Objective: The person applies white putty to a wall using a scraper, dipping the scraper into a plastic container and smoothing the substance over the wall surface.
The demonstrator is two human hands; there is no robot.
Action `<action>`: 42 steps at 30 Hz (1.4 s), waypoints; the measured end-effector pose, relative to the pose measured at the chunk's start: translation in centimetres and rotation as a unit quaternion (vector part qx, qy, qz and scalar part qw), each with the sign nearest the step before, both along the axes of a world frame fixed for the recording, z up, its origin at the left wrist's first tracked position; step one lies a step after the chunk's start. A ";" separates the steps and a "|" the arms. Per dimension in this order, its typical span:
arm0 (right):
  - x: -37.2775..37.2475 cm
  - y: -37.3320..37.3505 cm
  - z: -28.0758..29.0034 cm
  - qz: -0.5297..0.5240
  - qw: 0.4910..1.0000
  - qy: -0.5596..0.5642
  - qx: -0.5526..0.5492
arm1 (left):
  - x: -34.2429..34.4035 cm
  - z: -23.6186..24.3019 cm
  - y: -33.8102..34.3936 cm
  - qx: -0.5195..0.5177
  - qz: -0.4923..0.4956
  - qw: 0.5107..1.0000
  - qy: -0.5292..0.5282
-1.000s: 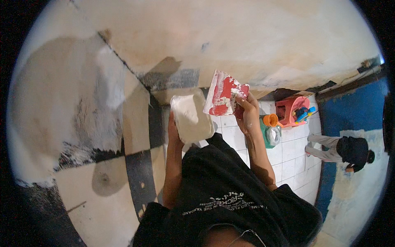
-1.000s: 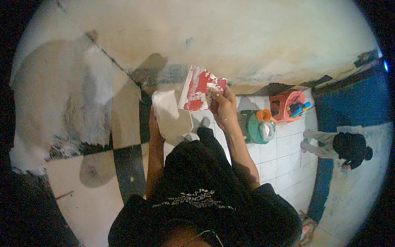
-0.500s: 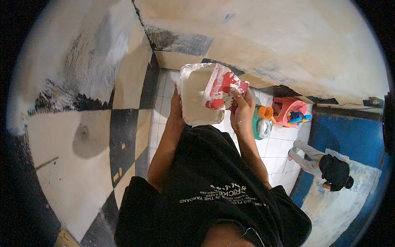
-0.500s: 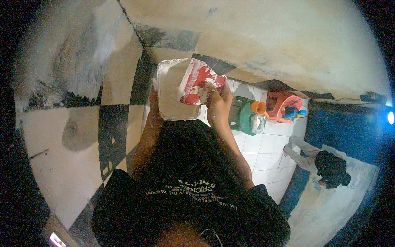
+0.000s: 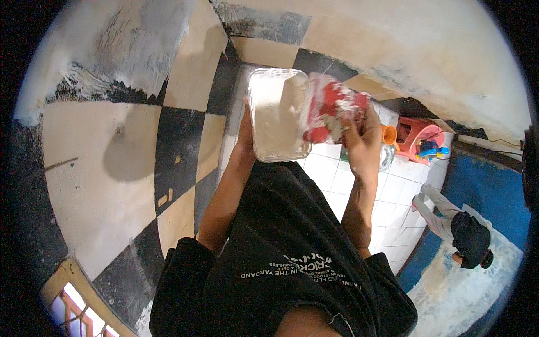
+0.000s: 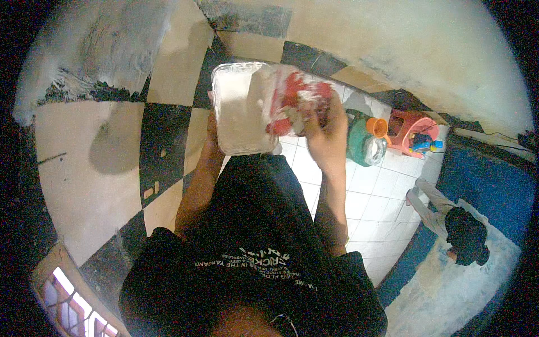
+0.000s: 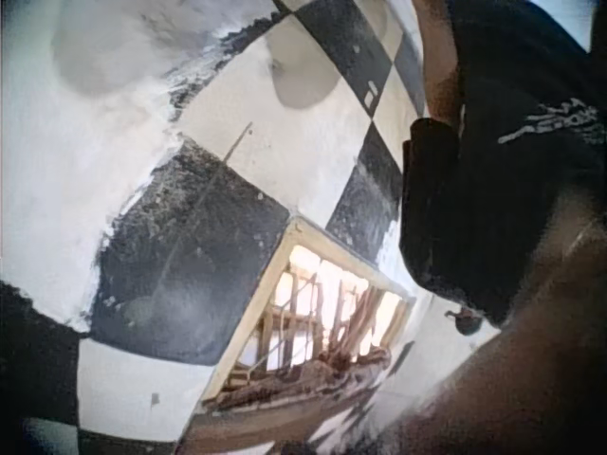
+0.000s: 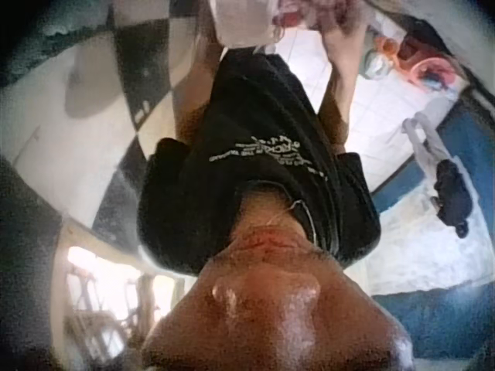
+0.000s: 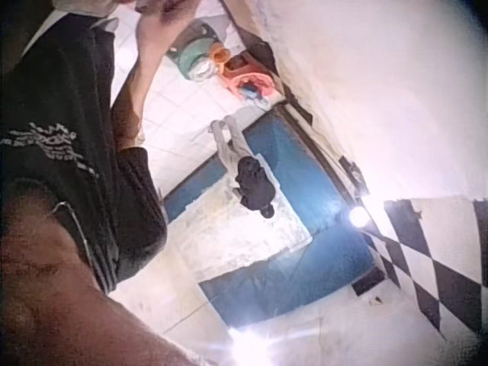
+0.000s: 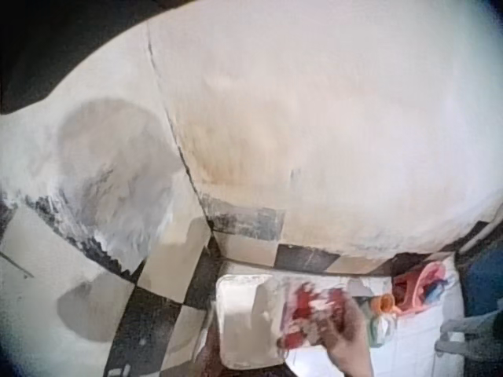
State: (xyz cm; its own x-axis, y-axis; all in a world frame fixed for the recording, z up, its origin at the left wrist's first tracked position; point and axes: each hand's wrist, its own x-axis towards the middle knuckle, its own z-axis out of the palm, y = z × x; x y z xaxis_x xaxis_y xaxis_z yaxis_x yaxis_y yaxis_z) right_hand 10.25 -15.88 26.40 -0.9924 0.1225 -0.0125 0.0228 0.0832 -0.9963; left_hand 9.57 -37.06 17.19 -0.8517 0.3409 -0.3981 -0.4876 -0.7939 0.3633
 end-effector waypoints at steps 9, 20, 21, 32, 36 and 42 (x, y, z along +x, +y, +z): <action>3.5 -4.9 2.1 0.091 0.980 0.013 0.174 | 3.9 0.1 1.2 -0.011 0.032 0.998 0.052; 5.3 -4.1 -0.7 0.083 0.988 0.066 0.108 | 5.0 1.1 3.7 0.027 -0.031 0.993 0.111; 5.3 -3.7 -1.5 0.086 0.991 0.058 0.084 | 5.0 1.0 3.8 0.031 -0.039 0.992 0.117; 6.6 -1.0 -2.2 0.065 0.992 -0.036 -0.105 | 5.7 1.3 5.0 0.213 -0.103 0.963 0.128; 6.4 -0.8 -2.6 0.063 0.988 -0.056 -0.131 | 6.2 2.2 5.1 -0.029 -0.092 0.991 0.092; 6.4 -0.8 -3.8 0.080 0.981 -0.088 -0.155 | 6.3 1.3 4.8 -0.043 -0.068 0.991 0.104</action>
